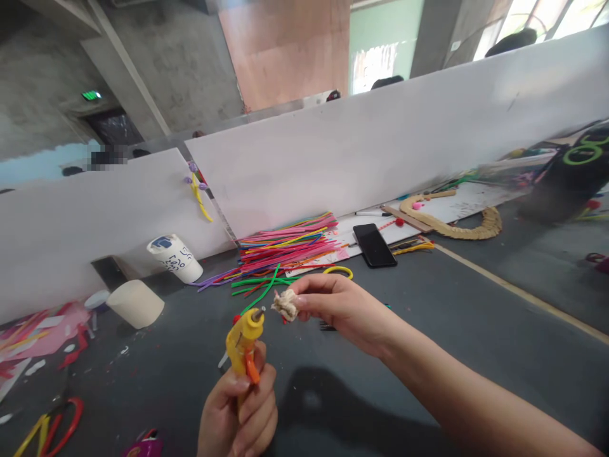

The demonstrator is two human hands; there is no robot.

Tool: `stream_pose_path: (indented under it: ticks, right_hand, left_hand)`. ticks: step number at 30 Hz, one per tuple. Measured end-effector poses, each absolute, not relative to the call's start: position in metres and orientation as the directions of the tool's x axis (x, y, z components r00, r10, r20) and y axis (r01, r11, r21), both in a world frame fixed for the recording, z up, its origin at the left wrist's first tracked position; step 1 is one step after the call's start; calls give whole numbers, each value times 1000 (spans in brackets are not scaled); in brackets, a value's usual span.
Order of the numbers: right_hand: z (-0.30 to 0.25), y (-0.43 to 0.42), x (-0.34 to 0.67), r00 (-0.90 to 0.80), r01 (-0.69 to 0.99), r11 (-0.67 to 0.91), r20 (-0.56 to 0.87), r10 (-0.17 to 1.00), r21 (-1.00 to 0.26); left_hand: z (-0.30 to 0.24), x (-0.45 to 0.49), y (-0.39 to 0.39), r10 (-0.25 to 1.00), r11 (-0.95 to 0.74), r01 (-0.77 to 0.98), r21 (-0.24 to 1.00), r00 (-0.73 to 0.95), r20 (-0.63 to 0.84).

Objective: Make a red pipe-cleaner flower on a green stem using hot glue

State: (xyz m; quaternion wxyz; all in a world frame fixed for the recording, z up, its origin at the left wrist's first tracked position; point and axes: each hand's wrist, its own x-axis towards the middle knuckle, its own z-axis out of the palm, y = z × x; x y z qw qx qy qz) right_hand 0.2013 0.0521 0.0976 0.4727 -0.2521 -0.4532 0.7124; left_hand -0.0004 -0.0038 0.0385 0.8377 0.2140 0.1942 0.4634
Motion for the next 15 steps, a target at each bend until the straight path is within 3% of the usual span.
stream_pose_path:
  ticks: [6,15]
  right_hand:
    - [84,47,216,-388,-438,-243,-62,920,-866]
    - [89,21,231,-294,-225,-85,-15,956,-971]
  left_hand:
    - [46,8,-5,956,292,-668,685,185,-227]
    - [51,31,-18,980,158,-446,881,-37,-195]
